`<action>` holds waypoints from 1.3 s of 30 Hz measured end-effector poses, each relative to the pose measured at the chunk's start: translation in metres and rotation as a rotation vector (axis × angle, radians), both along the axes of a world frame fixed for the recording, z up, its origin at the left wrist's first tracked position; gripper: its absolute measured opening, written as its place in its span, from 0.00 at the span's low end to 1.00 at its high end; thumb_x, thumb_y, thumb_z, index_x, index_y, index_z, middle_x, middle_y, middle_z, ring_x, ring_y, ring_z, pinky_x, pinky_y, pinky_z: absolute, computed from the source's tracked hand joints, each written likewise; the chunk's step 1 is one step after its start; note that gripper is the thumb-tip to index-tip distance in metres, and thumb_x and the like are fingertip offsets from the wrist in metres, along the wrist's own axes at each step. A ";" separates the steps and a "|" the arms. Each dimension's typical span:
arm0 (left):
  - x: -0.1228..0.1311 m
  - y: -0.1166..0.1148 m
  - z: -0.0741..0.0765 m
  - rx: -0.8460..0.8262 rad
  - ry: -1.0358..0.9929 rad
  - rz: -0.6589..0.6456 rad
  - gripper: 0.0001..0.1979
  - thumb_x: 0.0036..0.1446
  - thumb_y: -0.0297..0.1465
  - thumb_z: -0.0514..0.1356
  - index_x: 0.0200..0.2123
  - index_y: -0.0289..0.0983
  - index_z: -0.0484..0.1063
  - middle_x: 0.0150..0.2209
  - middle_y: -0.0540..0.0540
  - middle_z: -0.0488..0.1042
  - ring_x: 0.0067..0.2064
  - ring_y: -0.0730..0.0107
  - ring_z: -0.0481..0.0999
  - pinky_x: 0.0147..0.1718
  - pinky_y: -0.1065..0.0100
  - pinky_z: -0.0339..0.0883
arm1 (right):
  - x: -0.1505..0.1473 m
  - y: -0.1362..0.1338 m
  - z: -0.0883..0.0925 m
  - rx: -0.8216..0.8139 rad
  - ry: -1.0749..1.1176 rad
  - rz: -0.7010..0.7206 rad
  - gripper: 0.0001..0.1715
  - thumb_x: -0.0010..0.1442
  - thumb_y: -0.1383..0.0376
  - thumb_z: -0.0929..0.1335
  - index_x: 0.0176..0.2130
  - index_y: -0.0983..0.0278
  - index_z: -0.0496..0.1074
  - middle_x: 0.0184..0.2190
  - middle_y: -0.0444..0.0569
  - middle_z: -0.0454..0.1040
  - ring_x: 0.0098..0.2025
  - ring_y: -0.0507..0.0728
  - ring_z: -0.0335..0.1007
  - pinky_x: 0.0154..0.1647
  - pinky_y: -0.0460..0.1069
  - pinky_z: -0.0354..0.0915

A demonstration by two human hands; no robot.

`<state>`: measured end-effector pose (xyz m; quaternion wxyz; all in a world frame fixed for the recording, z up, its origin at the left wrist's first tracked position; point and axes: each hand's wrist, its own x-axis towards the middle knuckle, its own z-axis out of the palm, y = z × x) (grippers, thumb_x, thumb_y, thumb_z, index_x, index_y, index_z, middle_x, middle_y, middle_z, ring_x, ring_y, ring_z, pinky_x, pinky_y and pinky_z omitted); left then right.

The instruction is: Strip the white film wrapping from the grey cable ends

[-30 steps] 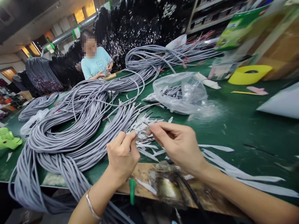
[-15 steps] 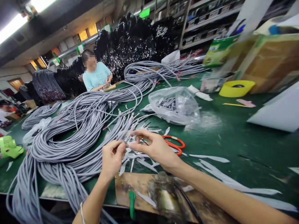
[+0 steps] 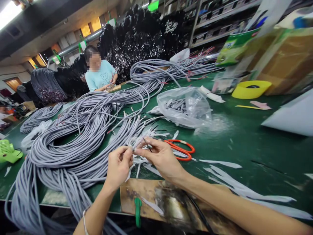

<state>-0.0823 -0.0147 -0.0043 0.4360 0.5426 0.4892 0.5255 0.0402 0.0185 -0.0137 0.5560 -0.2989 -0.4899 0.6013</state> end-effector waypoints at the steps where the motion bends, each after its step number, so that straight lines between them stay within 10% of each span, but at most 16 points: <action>1: 0.001 0.001 -0.001 -0.004 -0.018 0.026 0.21 0.48 0.47 0.59 0.20 0.33 0.63 0.16 0.56 0.55 0.17 0.84 0.50 0.15 0.76 0.43 | -0.001 -0.001 -0.001 0.027 0.005 -0.011 0.14 0.34 0.60 0.76 0.21 0.64 0.71 0.20 0.41 0.68 0.24 0.49 0.63 0.26 0.45 0.62; 12: 0.002 -0.003 0.002 0.130 -0.025 0.111 0.12 0.46 0.35 0.63 0.32 0.33 0.75 0.22 0.52 0.66 0.20 0.82 0.58 0.17 0.77 0.52 | 0.005 -0.002 0.007 0.250 -0.153 -0.057 0.07 0.46 0.62 0.71 0.22 0.64 0.73 0.20 0.44 0.69 0.25 0.51 0.64 0.24 0.46 0.61; 18: 0.005 -0.002 0.004 0.177 -0.008 0.213 0.17 0.50 0.36 0.60 0.16 0.32 0.68 0.16 0.53 0.62 0.17 0.81 0.59 0.17 0.75 0.54 | 0.003 -0.006 0.003 0.458 -0.218 -0.177 0.04 0.45 0.67 0.71 0.21 0.63 0.73 0.21 0.46 0.71 0.25 0.51 0.65 0.24 0.46 0.61; 27: 0.003 0.003 0.000 0.068 -0.380 0.295 0.17 0.44 0.43 0.63 0.23 0.33 0.68 0.16 0.54 0.62 0.15 0.81 0.58 0.13 0.76 0.53 | -0.014 -0.009 0.003 -0.170 -0.001 0.110 0.19 0.41 0.53 0.71 0.23 0.63 0.64 0.11 0.32 0.47 0.13 0.43 0.37 0.13 0.42 0.36; 34: -0.001 -0.001 0.009 -0.027 -0.374 -0.124 0.21 0.46 0.44 0.62 0.19 0.35 0.58 0.27 0.50 0.62 0.25 0.78 0.64 0.17 0.76 0.56 | -0.007 0.004 0.009 -0.260 0.083 0.041 0.20 0.36 0.54 0.72 0.22 0.63 0.62 0.09 0.30 0.46 0.12 0.42 0.35 0.12 0.42 0.34; 39: -0.005 0.000 0.012 -0.047 -0.351 -0.138 0.20 0.43 0.44 0.64 0.23 0.35 0.60 0.34 0.48 0.65 0.25 0.80 0.65 0.20 0.74 0.58 | 0.000 0.007 0.016 -0.300 0.158 -0.047 0.21 0.32 0.55 0.73 0.22 0.64 0.63 0.09 0.30 0.47 0.12 0.41 0.35 0.12 0.42 0.34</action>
